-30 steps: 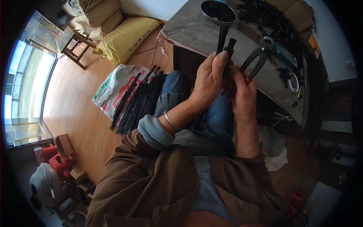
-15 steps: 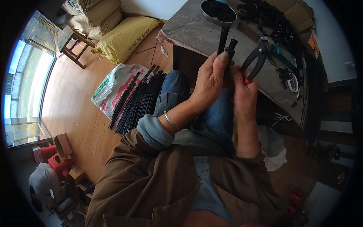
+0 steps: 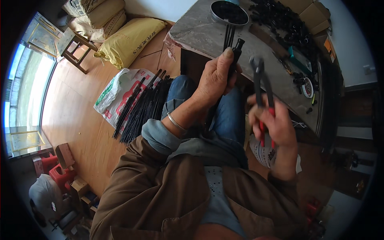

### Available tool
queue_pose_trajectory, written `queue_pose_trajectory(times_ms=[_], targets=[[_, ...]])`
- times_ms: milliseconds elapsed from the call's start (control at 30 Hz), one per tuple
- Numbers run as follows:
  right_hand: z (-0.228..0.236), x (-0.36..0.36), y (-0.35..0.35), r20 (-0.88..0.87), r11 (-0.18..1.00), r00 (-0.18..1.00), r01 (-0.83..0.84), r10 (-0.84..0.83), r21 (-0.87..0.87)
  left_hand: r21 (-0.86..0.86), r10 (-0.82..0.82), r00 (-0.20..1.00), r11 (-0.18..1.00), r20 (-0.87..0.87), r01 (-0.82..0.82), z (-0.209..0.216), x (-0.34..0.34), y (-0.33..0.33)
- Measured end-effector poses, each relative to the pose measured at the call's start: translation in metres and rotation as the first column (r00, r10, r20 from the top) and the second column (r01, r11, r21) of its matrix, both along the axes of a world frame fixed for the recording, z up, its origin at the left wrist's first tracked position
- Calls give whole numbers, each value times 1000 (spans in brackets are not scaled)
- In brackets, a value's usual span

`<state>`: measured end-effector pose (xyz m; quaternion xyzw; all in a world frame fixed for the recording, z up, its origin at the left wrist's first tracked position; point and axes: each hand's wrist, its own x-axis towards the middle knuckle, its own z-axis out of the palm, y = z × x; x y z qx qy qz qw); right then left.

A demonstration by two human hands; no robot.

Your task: Assembling thin rods into plastic connectors and using pliers to secure components, likely for umbrella frames.

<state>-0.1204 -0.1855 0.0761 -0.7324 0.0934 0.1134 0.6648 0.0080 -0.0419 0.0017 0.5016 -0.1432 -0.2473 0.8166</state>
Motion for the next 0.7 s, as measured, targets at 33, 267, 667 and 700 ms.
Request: queue_pose_trajectory(times_ms=[33,267,667,700], targets=[[-1,-11,-3,-62,999,998,-32,32,9,-3,22,1000,1000,-11,-22,-2,3,0],[-12,-21,-1,-281,991,959,6,33,136,51,-18,997,999,75,14,8,-13,-14],[18,-19,-20,-353,932,914,-66,200,357,75,-61,998,995,13,60,13,-14,-17],[20,-18,-21,-364,929,906,-74,214,363,78,-64,998,995,14,63,12,-13,-17]])
